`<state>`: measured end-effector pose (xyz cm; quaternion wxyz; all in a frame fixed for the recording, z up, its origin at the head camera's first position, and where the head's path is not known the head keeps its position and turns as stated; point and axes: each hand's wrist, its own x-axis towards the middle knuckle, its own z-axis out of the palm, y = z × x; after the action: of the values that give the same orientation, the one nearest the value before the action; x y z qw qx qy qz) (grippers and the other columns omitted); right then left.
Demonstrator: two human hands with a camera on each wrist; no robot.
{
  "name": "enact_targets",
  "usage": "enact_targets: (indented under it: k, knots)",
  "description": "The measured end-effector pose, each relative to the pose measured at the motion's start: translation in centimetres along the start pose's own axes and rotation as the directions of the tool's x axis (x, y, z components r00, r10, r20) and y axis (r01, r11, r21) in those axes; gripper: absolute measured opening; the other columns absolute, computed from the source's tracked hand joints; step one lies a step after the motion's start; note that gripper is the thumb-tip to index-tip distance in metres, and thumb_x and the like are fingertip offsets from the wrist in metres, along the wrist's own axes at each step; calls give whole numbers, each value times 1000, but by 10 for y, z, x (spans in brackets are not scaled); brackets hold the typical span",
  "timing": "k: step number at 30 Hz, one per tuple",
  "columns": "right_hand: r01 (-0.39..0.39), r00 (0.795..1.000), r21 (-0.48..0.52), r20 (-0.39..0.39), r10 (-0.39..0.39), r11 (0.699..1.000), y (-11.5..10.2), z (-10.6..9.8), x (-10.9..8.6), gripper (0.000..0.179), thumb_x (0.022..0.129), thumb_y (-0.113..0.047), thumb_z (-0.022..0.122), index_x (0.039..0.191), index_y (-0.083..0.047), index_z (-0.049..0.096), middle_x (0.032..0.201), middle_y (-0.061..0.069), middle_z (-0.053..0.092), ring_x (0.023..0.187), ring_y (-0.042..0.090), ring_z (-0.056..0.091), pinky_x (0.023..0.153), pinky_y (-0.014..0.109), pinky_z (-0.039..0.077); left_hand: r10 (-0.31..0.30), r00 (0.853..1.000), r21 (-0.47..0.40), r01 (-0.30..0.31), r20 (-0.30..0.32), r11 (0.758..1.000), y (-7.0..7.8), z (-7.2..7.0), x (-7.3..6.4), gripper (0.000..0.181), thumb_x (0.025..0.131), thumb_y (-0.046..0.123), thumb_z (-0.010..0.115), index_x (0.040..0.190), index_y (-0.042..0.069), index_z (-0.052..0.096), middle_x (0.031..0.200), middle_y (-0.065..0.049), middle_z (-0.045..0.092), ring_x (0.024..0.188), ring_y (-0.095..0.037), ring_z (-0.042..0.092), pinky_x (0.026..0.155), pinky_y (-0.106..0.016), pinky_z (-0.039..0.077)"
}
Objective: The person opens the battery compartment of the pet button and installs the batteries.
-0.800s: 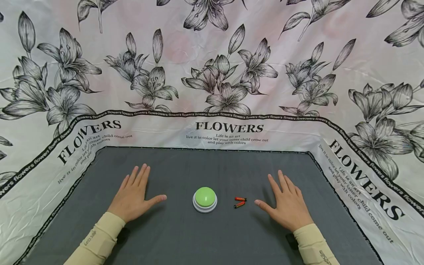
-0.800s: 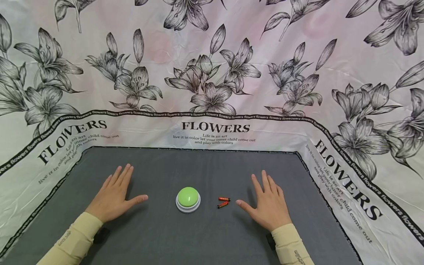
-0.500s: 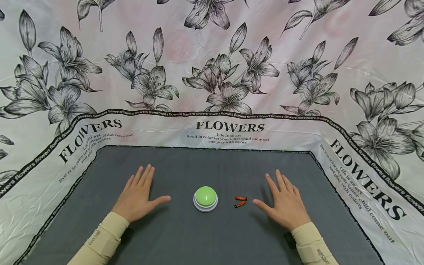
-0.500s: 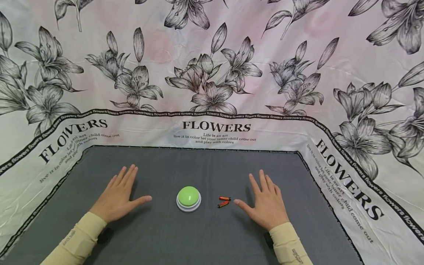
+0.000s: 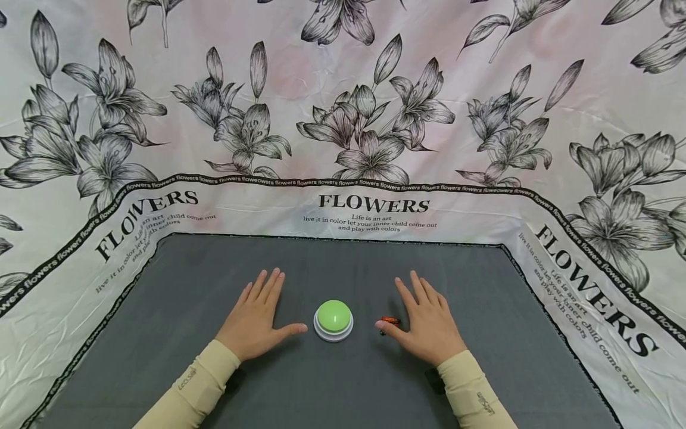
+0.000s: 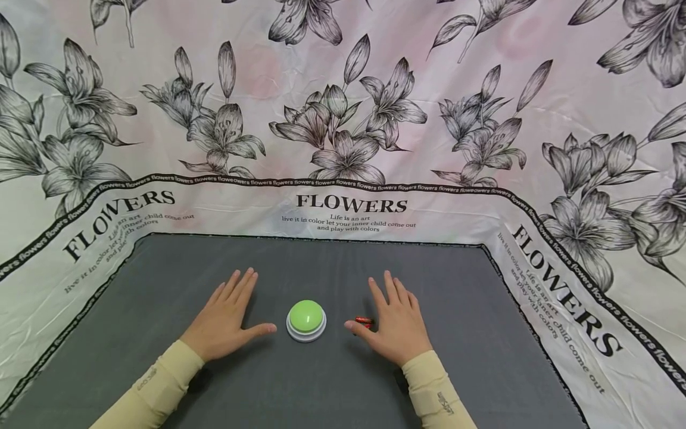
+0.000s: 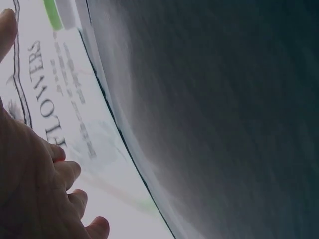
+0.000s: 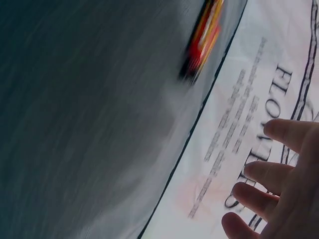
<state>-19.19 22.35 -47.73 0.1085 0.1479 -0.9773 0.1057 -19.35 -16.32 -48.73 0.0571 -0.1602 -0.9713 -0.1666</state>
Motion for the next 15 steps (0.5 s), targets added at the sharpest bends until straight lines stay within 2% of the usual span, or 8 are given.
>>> enact_targets:
  k: [9,15]
  knots:
    - [126,992,-4,2,-126,992,-42,13,16,110,85,-85,69,167,-17,44,174,22,35,158,46,40,120,67,38,83,996,-1,-83,43,997,38,11,11,123,89,89,58,174,9,19,182,-10,19,169,-37,16,133,-62,21]
    - [180,982,-8,57,-179,984,-62,21,23,107,86,-78,74,168,-16,43,174,21,37,156,45,43,121,67,38,120,989,-8,-119,87,993,52,15,14,123,89,92,53,175,12,16,183,-7,15,170,-34,13,134,-61,19]
